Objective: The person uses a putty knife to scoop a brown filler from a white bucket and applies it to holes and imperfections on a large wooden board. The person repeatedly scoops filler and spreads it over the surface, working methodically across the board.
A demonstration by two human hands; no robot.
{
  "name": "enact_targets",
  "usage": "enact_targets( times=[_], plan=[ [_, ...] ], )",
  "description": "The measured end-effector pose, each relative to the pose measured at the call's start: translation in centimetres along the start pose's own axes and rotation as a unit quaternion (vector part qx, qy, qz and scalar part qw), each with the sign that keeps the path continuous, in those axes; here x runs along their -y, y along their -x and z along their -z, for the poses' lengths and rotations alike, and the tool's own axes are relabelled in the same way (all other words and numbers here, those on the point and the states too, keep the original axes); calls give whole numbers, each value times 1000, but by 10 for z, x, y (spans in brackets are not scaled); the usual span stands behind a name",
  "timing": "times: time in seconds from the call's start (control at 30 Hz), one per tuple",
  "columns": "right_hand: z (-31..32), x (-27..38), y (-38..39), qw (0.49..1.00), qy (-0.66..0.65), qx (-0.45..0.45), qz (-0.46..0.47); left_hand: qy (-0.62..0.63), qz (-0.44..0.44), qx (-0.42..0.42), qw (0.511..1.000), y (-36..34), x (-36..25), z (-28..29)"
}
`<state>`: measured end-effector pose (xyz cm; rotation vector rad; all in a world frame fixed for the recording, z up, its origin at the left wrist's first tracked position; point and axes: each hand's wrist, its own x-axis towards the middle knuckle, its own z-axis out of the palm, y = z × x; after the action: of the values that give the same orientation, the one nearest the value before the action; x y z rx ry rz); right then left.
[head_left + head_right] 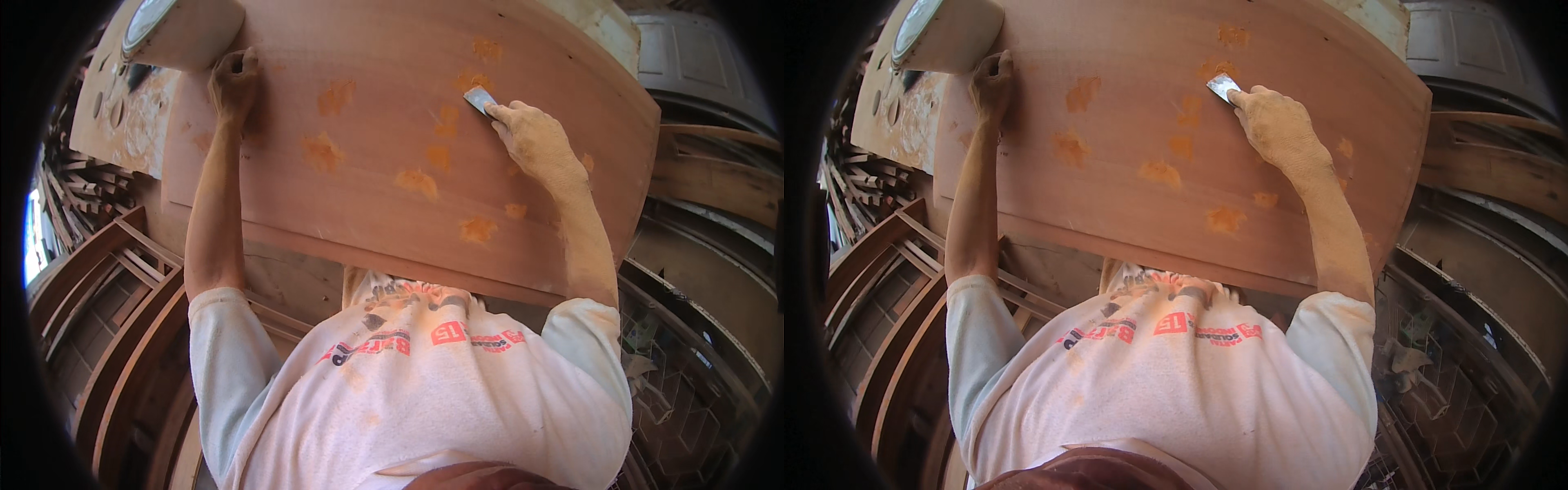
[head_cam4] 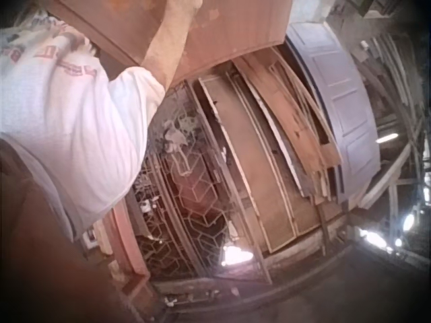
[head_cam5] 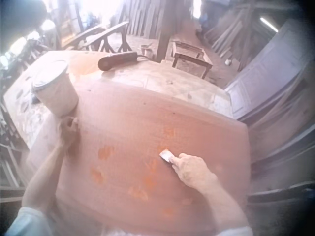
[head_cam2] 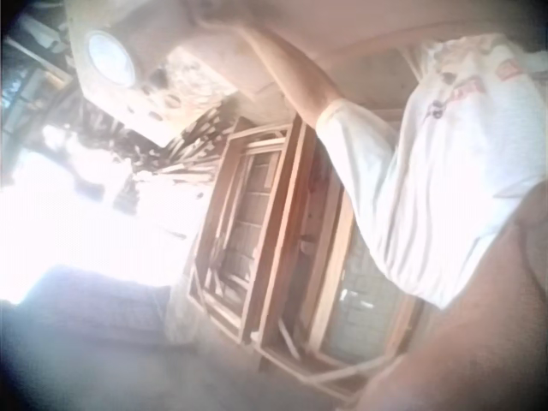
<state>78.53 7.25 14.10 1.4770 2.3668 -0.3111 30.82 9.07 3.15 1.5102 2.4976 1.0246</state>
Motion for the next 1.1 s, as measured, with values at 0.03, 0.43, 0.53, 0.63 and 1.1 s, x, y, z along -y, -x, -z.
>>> enact_targets(
  times=[0.03,0.43,0.53,0.63,1.1],
  plan=[
    [1,-7,5,1000,15,9,1,0,1,0,1000,1,4,-3],
    [-16,-43,-49,994,-36,-99,15,-8,10,-6,1000,1,3,-5],
    [-7,-45,-43,998,-7,-57,9,-6,17,2,1000,2,1,-3],
    [7,-36,-48,998,-20,-60,24,-5,15,-7,1000,3,6,-3],
    [-5,-52,-61,998,-21,-63,-21,-4,10,-12,1000,3,-12,0]
  ],
)
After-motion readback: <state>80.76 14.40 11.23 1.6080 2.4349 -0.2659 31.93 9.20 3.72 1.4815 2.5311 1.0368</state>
